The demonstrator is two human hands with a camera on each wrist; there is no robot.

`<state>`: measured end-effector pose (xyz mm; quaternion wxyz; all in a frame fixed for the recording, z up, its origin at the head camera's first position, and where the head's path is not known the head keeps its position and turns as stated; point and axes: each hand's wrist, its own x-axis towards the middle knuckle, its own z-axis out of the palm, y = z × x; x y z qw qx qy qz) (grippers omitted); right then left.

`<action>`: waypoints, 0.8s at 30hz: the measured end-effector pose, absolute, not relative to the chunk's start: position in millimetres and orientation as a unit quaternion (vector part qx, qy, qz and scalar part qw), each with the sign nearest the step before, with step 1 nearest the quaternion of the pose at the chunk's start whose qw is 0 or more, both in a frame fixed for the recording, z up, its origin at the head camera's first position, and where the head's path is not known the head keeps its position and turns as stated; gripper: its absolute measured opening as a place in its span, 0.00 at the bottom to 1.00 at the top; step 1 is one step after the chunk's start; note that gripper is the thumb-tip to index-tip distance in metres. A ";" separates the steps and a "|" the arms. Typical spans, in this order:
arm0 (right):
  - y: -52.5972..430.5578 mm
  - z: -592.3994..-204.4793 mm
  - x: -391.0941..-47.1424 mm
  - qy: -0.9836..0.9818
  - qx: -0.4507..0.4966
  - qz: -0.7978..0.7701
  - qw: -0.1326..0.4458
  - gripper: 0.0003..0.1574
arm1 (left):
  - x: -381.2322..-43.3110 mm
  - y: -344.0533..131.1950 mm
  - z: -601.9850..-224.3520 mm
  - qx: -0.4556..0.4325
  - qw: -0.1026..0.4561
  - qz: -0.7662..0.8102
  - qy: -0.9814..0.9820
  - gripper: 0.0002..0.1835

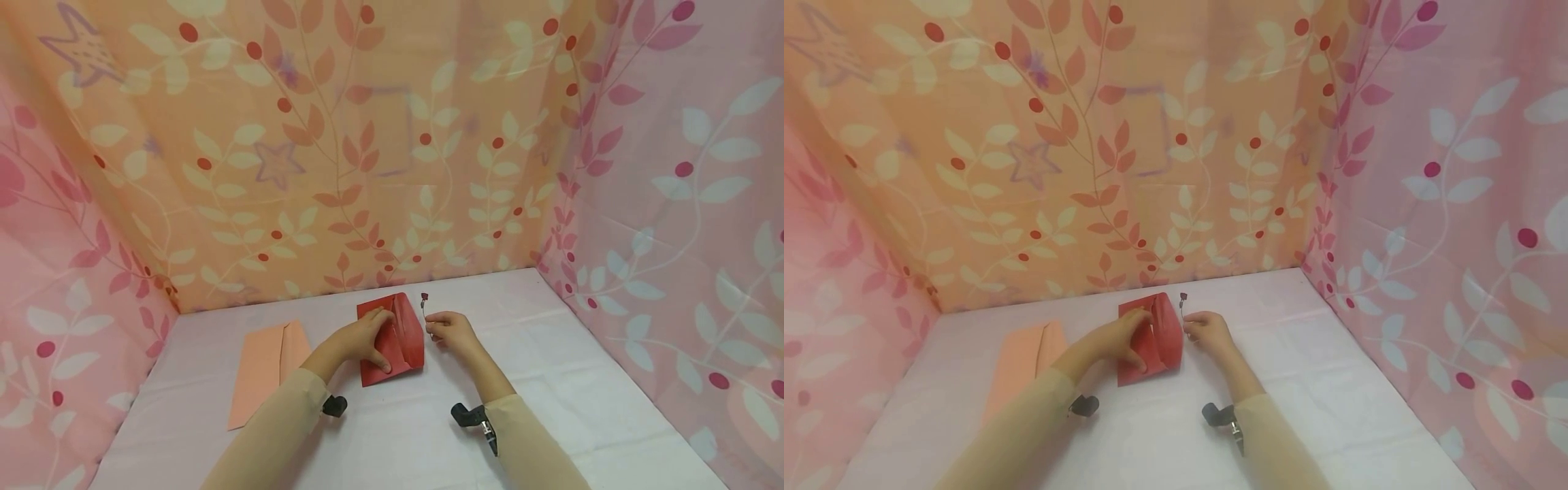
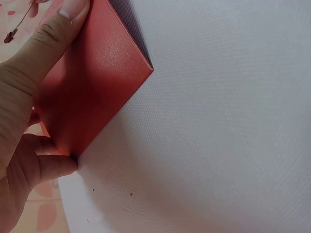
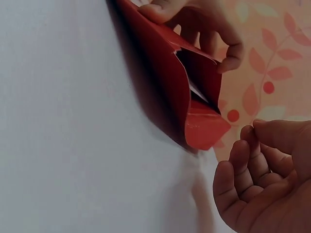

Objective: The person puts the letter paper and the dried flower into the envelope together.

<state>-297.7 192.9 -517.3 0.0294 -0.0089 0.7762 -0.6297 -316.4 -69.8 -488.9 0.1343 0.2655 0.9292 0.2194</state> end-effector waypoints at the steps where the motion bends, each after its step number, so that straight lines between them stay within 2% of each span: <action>1: 190.7 -517.9 -298.4 0.773 -0.010 -0.634 0.034 0.19 | -316.2 -69.5 -488.8 0.267 0.133 0.219 0.929 0.58; 12: 166.3 -524.6 -300.2 0.742 0.001 -0.668 0.058 0.15 | -317.0 -69.6 -489.6 0.275 0.126 0.213 0.929 0.58; 24: 149.1 -518.3 -303.1 0.745 0.025 -0.664 0.057 0.13 | -318.7 -70.0 -492.0 0.278 0.117 0.204 0.931 0.59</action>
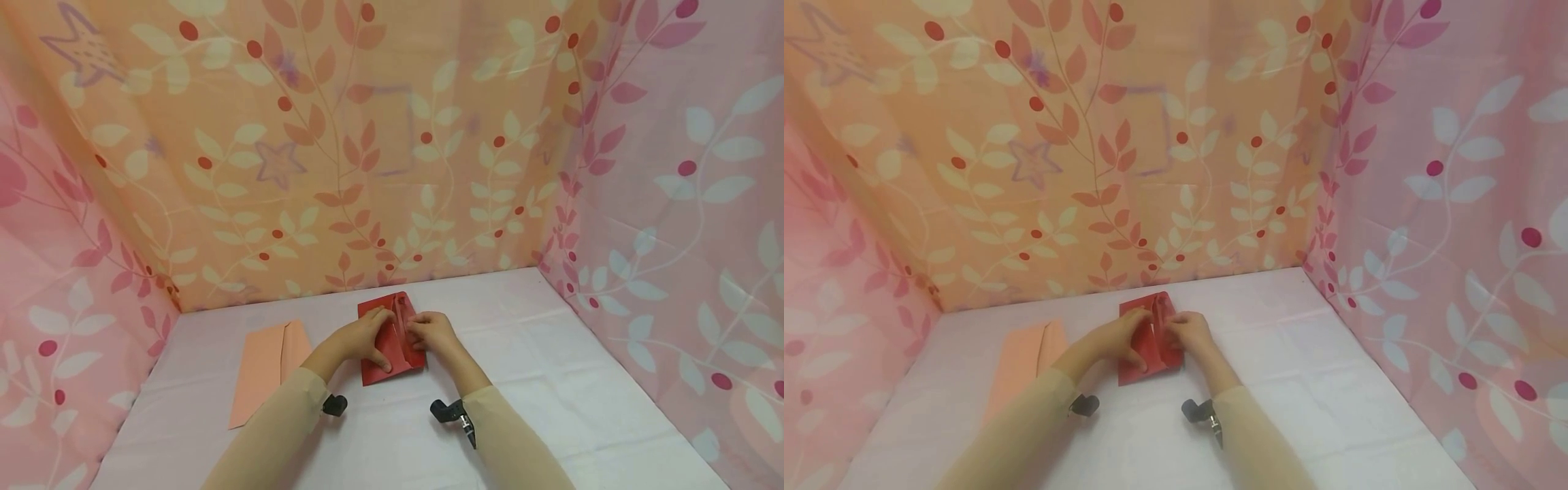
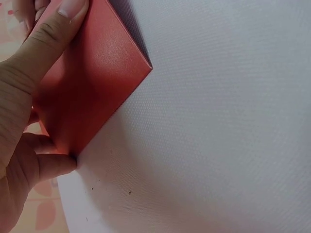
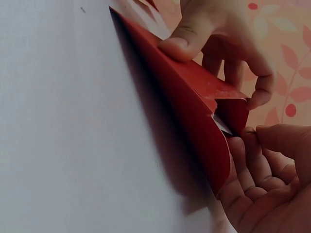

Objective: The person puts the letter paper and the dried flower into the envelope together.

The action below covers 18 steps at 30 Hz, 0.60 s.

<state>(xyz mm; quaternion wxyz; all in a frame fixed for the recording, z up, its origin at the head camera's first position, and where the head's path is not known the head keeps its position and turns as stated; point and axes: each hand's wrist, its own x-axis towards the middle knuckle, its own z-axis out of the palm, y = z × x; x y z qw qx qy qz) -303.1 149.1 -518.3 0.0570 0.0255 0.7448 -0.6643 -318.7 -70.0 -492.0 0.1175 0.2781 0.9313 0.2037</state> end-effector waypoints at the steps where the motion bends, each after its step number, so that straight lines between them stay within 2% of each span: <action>1: 147.2 -518.5 -303.3 0.740 0.026 -0.670 0.057 0.13 | -318.8 -70.0 -492.0 0.279 0.115 0.203 0.931 0.59; 18: 127.5 -521.2 -296.8 0.696 0.058 -0.714 0.046 0.14 | -322.0 -72.6 -497.7 0.286 0.105 0.222 0.926 0.57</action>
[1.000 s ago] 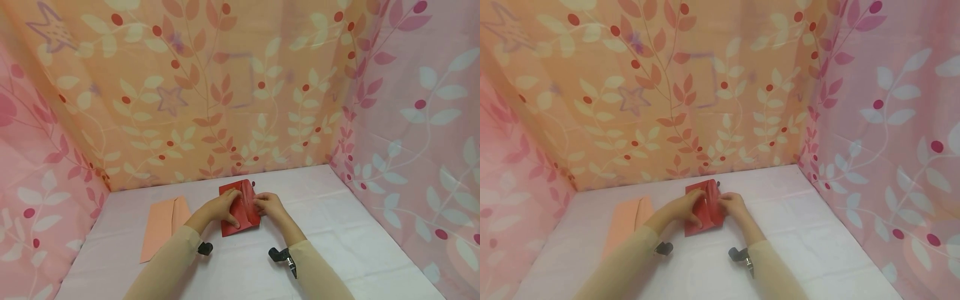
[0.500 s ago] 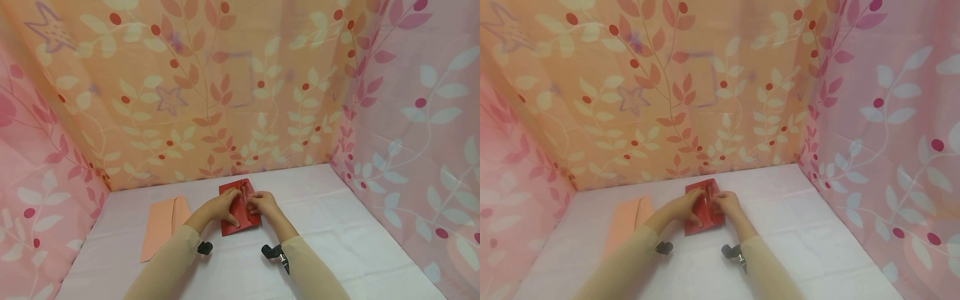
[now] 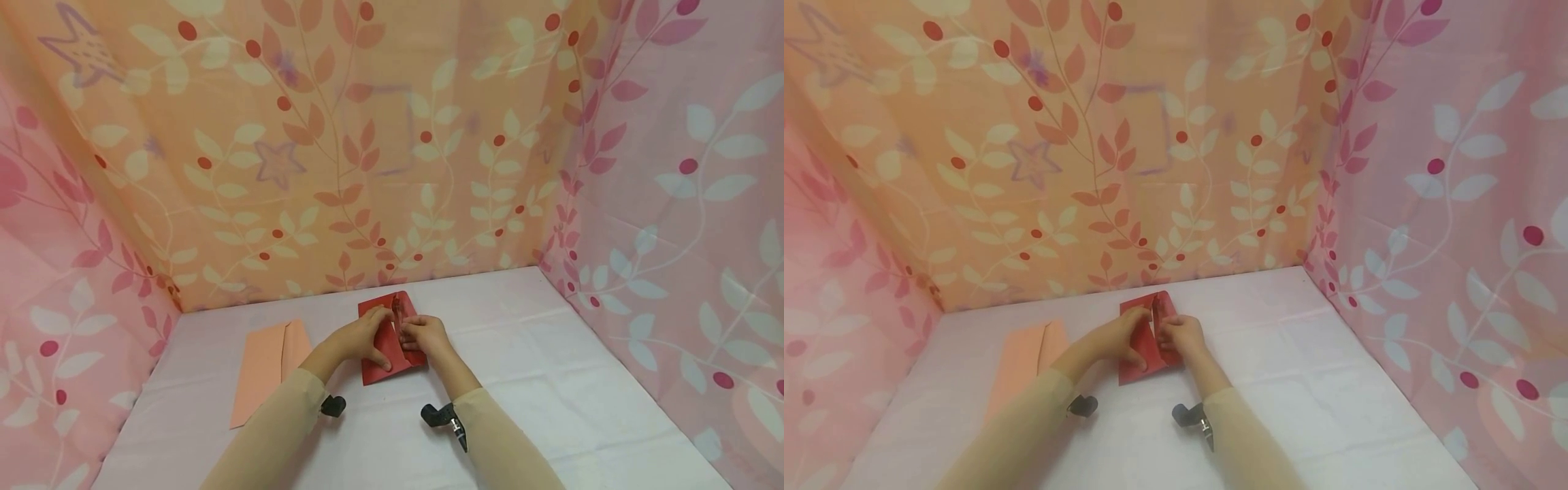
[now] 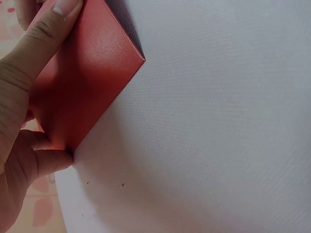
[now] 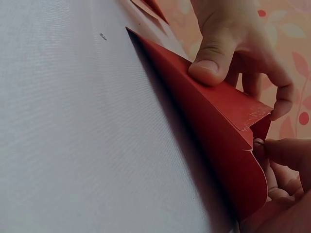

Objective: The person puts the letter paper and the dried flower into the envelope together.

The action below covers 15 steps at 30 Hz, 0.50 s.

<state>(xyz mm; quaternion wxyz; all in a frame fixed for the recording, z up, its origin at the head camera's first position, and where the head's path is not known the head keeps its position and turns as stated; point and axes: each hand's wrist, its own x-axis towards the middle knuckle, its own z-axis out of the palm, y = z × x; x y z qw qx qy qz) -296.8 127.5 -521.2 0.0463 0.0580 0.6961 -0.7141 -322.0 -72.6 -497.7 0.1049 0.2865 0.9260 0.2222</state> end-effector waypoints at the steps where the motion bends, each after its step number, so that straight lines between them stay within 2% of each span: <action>1: 127.5 -521.1 -296.7 0.695 0.060 -0.715 0.048 0.14 | -322.2 -72.8 -497.6 0.287 0.105 0.225 0.925 0.57; 15: 126.4 -523.8 -298.8 0.728 0.043 -0.682 0.056 0.15 | -322.1 -74.0 -498.2 0.282 0.111 0.229 0.925 0.59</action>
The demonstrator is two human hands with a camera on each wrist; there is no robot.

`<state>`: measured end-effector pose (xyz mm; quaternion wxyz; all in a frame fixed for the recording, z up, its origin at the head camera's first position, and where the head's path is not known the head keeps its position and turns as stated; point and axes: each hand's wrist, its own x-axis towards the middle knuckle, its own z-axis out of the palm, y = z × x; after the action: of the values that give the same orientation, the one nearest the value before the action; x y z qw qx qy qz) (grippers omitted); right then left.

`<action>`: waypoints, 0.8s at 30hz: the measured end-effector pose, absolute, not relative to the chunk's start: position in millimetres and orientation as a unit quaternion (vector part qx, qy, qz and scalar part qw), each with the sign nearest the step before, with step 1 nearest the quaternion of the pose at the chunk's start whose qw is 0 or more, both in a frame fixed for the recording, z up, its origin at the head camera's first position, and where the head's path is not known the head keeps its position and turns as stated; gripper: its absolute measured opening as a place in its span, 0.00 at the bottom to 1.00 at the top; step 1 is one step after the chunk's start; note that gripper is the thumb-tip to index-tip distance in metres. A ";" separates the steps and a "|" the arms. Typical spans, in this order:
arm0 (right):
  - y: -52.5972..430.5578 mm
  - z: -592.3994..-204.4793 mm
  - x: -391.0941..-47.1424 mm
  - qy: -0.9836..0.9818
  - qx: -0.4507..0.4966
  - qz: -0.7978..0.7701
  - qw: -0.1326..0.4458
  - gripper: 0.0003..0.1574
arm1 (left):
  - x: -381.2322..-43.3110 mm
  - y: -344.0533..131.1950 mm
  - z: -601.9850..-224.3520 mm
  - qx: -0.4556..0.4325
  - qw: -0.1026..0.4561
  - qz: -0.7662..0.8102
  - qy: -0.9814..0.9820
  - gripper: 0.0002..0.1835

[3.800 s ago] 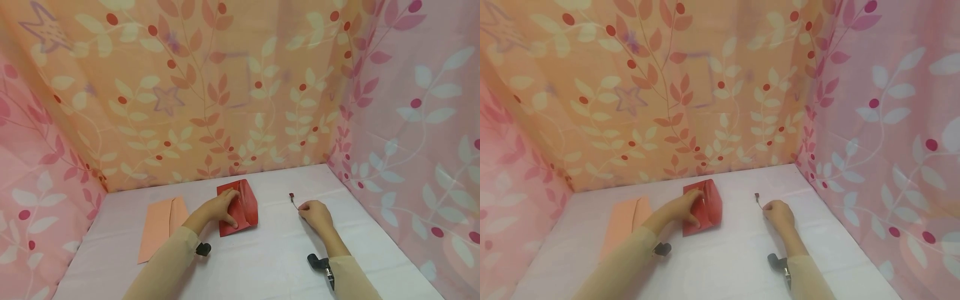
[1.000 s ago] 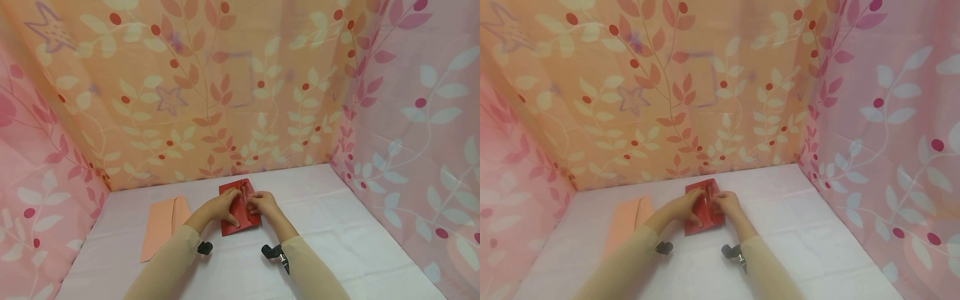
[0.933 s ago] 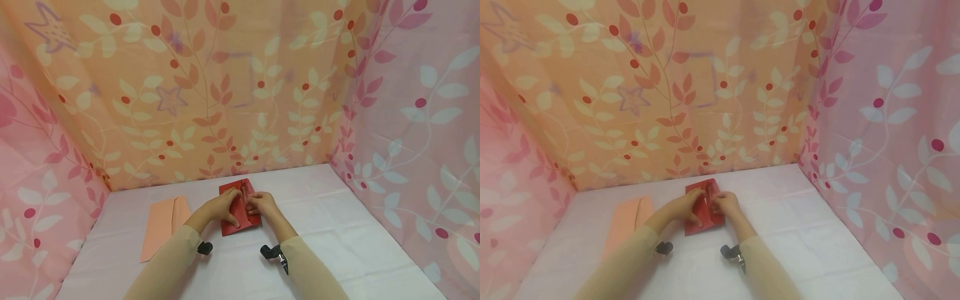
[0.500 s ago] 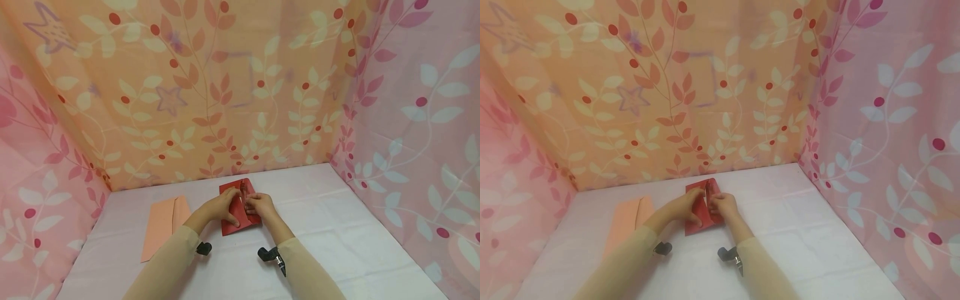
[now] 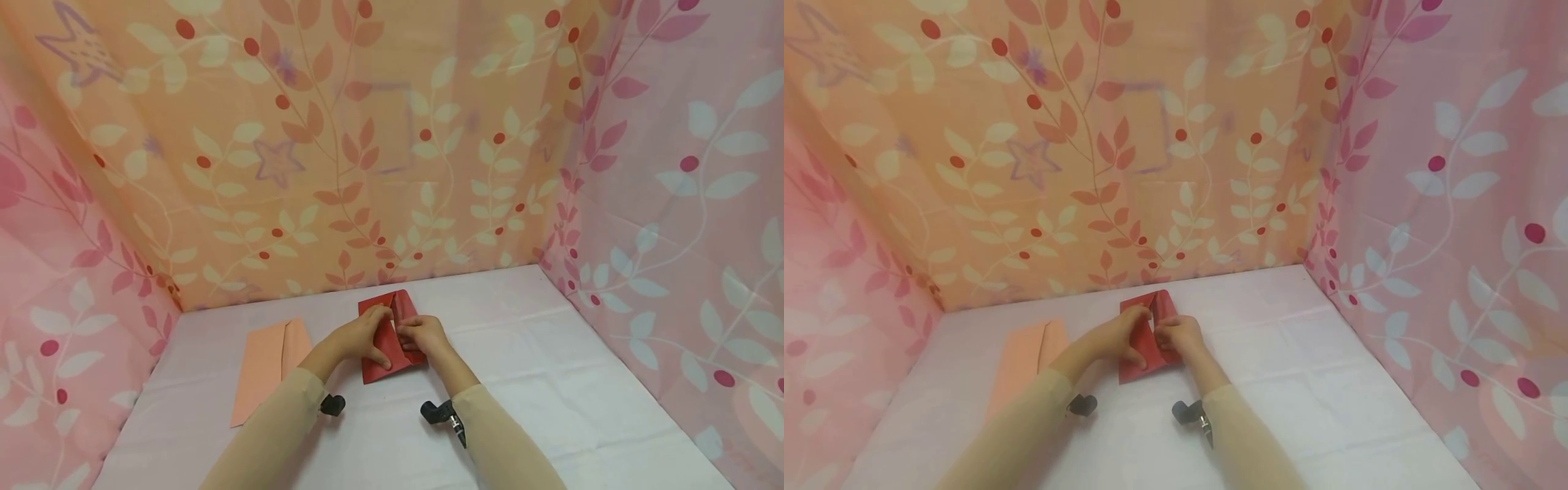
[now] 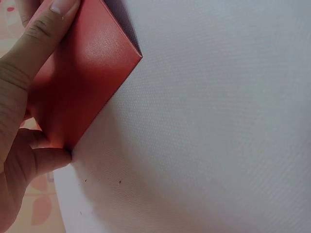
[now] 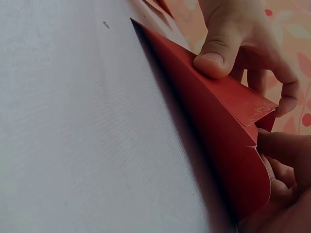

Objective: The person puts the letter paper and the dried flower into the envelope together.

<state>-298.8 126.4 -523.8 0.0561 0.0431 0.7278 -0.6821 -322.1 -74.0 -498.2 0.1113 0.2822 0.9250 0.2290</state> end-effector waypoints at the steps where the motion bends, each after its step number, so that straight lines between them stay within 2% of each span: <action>1: 126.2 -523.8 -299.3 0.730 0.040 -0.680 0.056 0.15 | -322.2 -74.1 -497.8 0.282 0.112 0.231 0.925 0.59; 10: 127.8 -531.9 -305.1 0.743 0.010 -0.665 0.076 0.18 | -321.4 -73.6 -496.9 0.284 0.117 0.231 0.923 0.61; 24: 123.1 -533.7 -309.3 0.825 -0.026 -0.562 0.059 0.18 | -321.9 -74.3 -495.7 0.299 0.106 0.221 0.922 0.60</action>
<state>-309.3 123.1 -533.7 0.0593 -0.0258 0.8247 -0.5619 -321.9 -74.3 -495.7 0.1055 0.2986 0.9224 0.2213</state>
